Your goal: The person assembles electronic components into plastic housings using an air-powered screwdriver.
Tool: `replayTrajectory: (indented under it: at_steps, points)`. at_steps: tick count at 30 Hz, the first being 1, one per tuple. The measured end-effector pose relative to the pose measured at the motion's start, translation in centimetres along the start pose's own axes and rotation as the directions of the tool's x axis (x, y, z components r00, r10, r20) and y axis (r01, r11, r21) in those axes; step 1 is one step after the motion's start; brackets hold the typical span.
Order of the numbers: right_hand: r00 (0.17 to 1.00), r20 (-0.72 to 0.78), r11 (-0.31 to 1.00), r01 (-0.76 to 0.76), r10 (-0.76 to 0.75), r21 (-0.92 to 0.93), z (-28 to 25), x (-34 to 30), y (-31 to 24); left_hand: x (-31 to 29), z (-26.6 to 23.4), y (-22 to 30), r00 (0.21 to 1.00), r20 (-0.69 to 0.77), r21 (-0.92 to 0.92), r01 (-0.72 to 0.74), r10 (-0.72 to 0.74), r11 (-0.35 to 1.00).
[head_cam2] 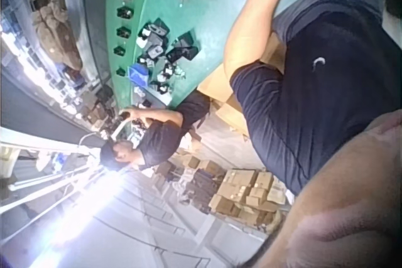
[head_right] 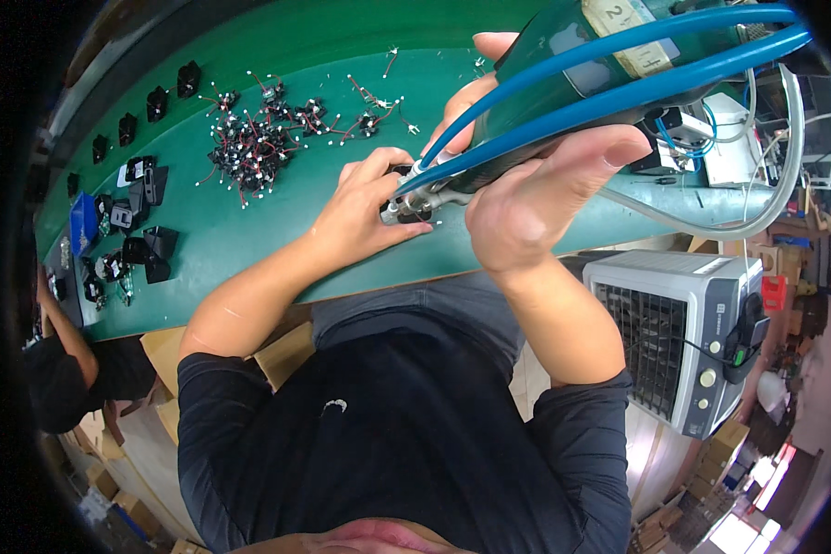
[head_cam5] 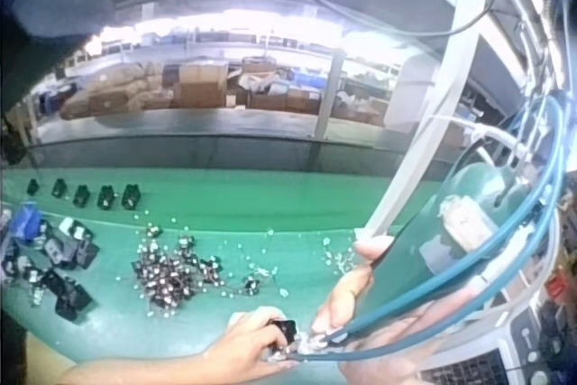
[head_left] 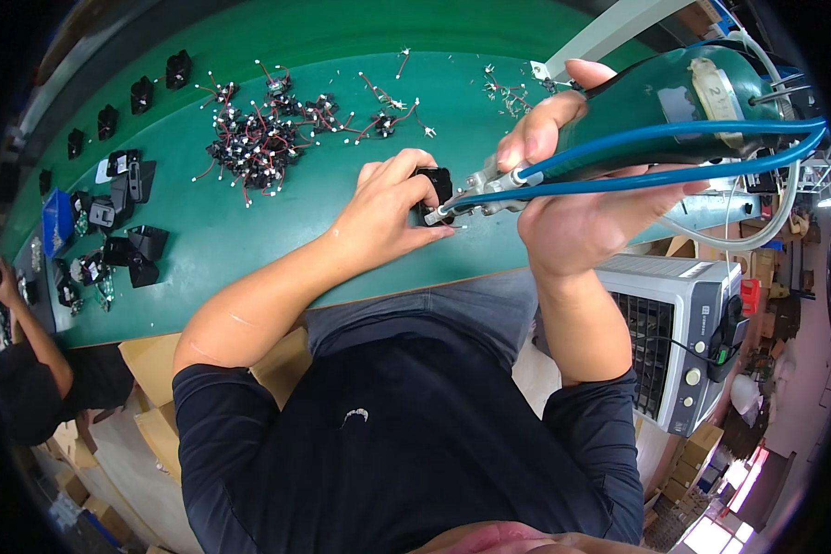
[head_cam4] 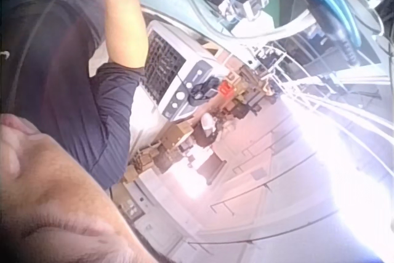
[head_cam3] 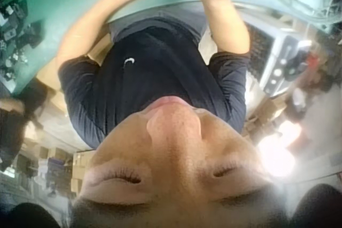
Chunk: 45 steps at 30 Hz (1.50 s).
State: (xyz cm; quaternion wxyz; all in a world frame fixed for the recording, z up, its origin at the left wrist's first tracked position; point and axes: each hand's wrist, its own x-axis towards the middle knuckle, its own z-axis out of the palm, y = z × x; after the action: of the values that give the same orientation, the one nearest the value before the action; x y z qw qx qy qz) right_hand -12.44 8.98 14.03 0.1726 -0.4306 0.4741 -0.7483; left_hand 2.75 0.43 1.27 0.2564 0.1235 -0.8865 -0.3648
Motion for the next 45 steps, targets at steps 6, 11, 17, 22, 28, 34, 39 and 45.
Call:
replayTrajectory:
  at_steps: [6,11,17,22,28,34,39,45]
  points:
    - [0.998,-0.050,0.997,-0.038,0.041,0.072,0.0,0.0,0.3,0.1,-0.1,-0.1,1.000,-0.003,0.005,-0.006,0.006,1.000]
    - [0.997,-0.004,0.994,-0.081,0.082,0.070,-0.3,-0.4,0.2,0.2,-0.2,-0.1,1.000,0.001,-0.019,0.009,-0.009,1.000]
    - [0.994,-0.100,0.986,-0.037,0.054,0.160,0.5,0.7,1.1,0.3,-0.3,0.2,0.999,0.007,-0.040,0.041,-0.041,0.998]
    - [0.978,0.176,0.967,0.065,-0.110,0.248,-0.4,4.4,-4.8,0.0,0.2,-0.1,0.999,-0.036,-0.053,-0.011,0.009,0.999]
    - [0.994,0.094,0.975,0.032,-0.054,0.220,1.5,1.9,-1.9,-0.2,0.5,0.2,0.997,-0.036,-0.058,0.072,-0.074,0.996]
    - [0.989,-0.125,0.977,-0.046,0.073,0.207,1.5,0.7,1.3,0.0,0.6,-0.2,0.999,-0.017,-0.048,0.036,-0.037,0.998]
    - [0.991,-0.092,0.981,-0.078,0.095,0.176,1.6,0.4,1.4,0.0,0.3,0.3,0.997,0.004,-0.069,0.080,-0.080,0.994]
    - [0.996,-0.046,0.984,-0.067,0.076,0.165,1.2,-0.3,1.9,-0.1,0.4,-0.2,0.999,-0.009,-0.093,0.039,-0.040,0.995]
